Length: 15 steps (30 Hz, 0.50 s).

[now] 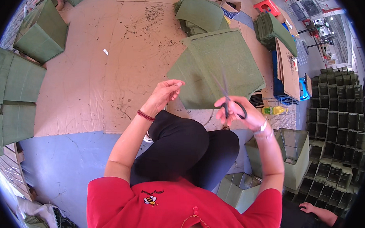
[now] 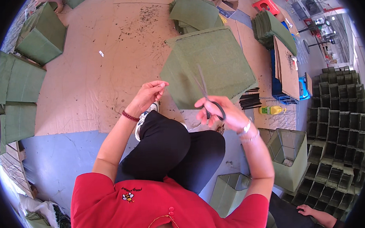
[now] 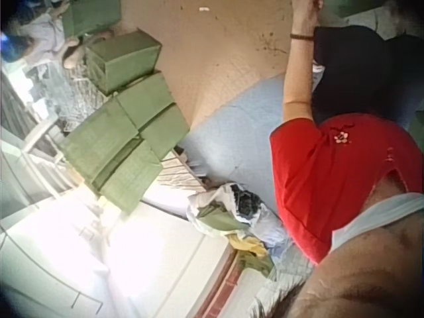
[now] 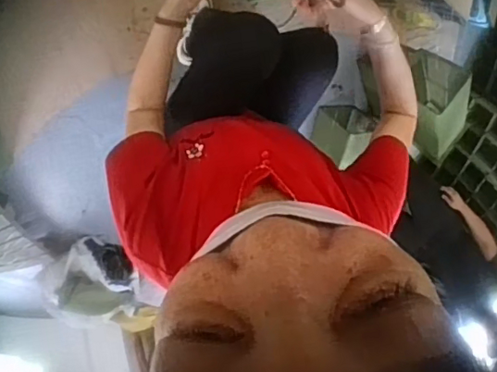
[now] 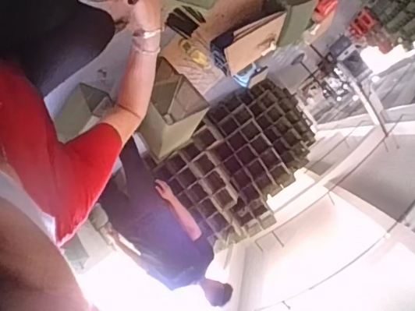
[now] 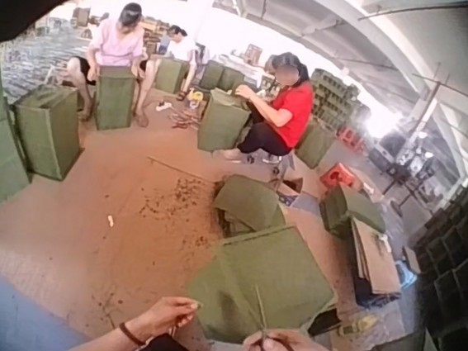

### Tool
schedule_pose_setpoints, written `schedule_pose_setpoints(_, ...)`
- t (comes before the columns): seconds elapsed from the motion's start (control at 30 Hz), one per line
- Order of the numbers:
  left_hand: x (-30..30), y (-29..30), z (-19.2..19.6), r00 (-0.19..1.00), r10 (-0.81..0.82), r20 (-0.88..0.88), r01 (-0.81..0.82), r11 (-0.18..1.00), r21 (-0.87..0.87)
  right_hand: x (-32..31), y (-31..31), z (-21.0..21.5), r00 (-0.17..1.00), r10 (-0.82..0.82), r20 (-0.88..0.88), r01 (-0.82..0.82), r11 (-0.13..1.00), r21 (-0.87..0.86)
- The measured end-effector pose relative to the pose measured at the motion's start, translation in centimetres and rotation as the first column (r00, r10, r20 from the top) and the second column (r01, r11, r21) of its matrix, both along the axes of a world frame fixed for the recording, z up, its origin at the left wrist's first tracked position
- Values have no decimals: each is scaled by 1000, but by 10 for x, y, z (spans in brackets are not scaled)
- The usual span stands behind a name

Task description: The recorder assembles green fabric storage bins by applying hot glue to the edges and pressing them together.

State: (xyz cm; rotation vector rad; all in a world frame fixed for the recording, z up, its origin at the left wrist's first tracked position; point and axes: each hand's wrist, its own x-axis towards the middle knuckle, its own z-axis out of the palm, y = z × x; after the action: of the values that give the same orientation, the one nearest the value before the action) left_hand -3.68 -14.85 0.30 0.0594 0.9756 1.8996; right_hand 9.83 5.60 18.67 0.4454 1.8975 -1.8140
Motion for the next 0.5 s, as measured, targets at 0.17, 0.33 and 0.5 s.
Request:
schedule_pose_setpoints(0.17,2,2,11,999,-28,-36,27,999,-17,-55,4,-7,954,87,289,-128,984,126)
schedule_pose_setpoints(0.33,3,0,11,998,-37,-55,37,999,-4,-86,2,-11,929,122,349,-212,949,233)
schedule_pose_setpoints(0.5,3,-2,9,999,-25,-20,25,1000,12,-96,1,-16,936,126,329,-202,957,206)
